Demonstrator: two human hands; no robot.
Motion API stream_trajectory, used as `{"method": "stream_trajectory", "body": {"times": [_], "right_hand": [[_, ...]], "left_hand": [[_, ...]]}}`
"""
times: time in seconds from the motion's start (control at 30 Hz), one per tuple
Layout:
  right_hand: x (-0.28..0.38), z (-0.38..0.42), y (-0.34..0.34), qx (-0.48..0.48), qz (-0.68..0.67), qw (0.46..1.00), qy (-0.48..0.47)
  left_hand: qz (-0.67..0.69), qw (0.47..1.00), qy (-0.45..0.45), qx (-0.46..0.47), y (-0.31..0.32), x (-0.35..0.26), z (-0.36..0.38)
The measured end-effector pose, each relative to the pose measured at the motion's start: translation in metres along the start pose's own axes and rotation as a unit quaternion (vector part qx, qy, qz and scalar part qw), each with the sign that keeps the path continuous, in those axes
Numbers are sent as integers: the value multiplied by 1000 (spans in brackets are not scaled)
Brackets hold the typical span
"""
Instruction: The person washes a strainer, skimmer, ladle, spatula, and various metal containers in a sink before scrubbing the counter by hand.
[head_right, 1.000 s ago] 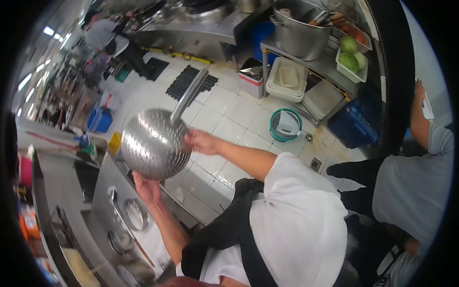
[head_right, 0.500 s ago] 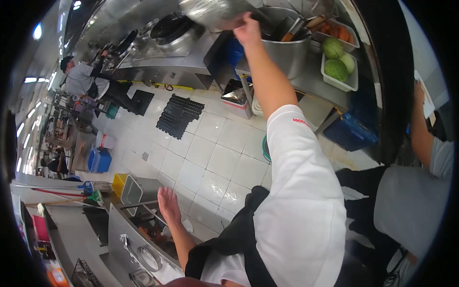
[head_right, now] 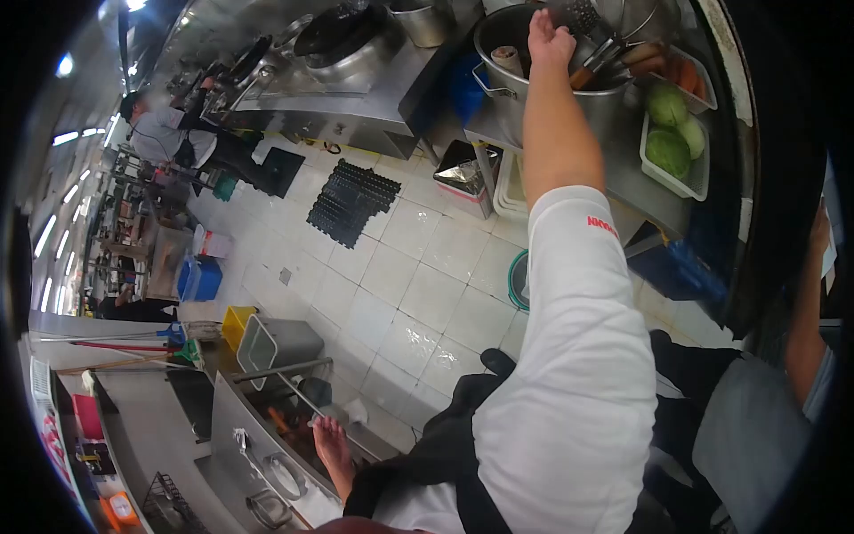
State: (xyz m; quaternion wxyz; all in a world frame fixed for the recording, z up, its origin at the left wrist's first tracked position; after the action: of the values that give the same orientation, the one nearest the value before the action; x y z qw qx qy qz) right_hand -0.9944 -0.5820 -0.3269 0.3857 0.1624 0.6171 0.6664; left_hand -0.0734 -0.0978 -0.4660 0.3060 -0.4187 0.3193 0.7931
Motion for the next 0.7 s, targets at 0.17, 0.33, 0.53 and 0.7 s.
{"method": "stream_trajectory", "body": {"times": [0.17,0.33,0.53,0.7], "right_hand": [[12,-46,8,141,-18,985,97],[-75,88,-50,313,181,837,410],[-131,249,-352,75,374,762,523],[-138,542,-480,160,602,479,619]], "left_hand": [[-19,999,9,25,26,-9,5],[-96,993,10,-70,-22,10,7],[-112,966,105,-208,-83,-17,77],[-41,916,172,-361,-205,-15,156]]}}
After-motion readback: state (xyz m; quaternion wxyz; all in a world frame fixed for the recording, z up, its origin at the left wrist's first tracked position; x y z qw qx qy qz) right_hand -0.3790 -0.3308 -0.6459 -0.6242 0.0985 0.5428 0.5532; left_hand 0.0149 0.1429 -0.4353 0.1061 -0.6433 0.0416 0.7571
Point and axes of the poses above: each hand's wrist, its own z-axis away from the middle knuckle, its own y-axis out of the palm, x = y × z, the point moved 10 cm from there along -z, towards the middle knuckle, and after that the axes turned 3 degrees about z, right-handed, at the moved point
